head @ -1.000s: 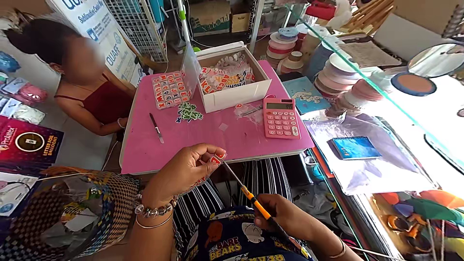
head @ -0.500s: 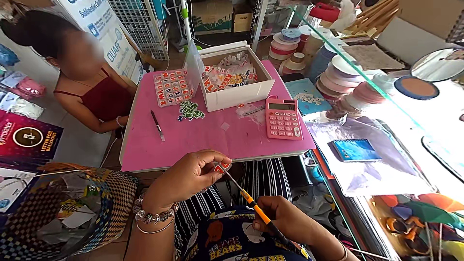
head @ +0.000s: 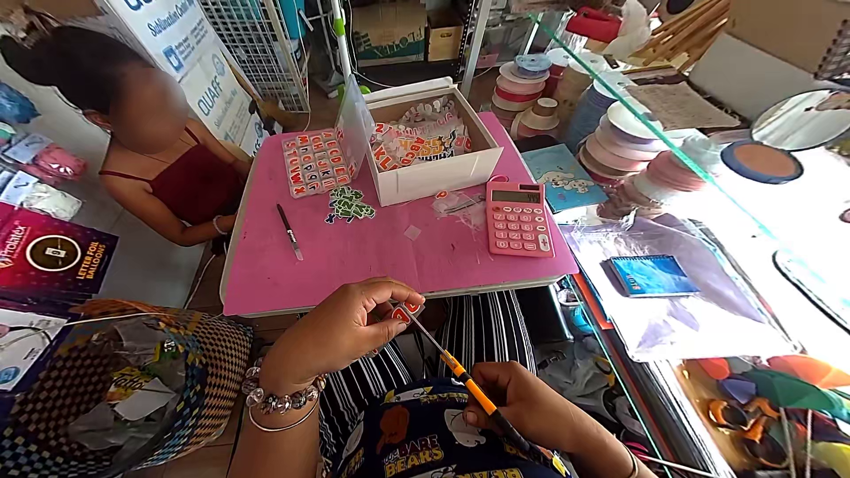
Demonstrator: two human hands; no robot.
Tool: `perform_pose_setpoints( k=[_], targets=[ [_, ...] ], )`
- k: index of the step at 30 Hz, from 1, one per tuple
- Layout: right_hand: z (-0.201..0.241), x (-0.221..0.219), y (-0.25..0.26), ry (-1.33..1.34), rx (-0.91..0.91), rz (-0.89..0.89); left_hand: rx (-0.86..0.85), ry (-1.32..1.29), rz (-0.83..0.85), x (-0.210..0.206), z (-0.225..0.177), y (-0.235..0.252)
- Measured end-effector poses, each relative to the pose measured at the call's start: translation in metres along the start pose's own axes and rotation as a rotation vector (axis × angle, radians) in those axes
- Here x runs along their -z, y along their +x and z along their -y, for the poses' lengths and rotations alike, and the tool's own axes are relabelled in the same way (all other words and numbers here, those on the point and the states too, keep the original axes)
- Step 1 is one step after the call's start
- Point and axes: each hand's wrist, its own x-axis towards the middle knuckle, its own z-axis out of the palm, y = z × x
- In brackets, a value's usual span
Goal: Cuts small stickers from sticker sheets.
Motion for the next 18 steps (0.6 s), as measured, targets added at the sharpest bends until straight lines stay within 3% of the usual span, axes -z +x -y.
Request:
perform_pose_setpoints(
  k=[11,18],
  targets=[
    [-0.0001,-0.0005,-0.0004,-0.017,0.003,0.0,0.0,0.036,0.013,-0.0004,0.0003,0.0006],
    [-0.0002,0.0021,-0.0001,-0.002,-0.014,-0.025,-0.076,-0.191,-0.292,-0.0042,0.0034,0.0048]
  ],
)
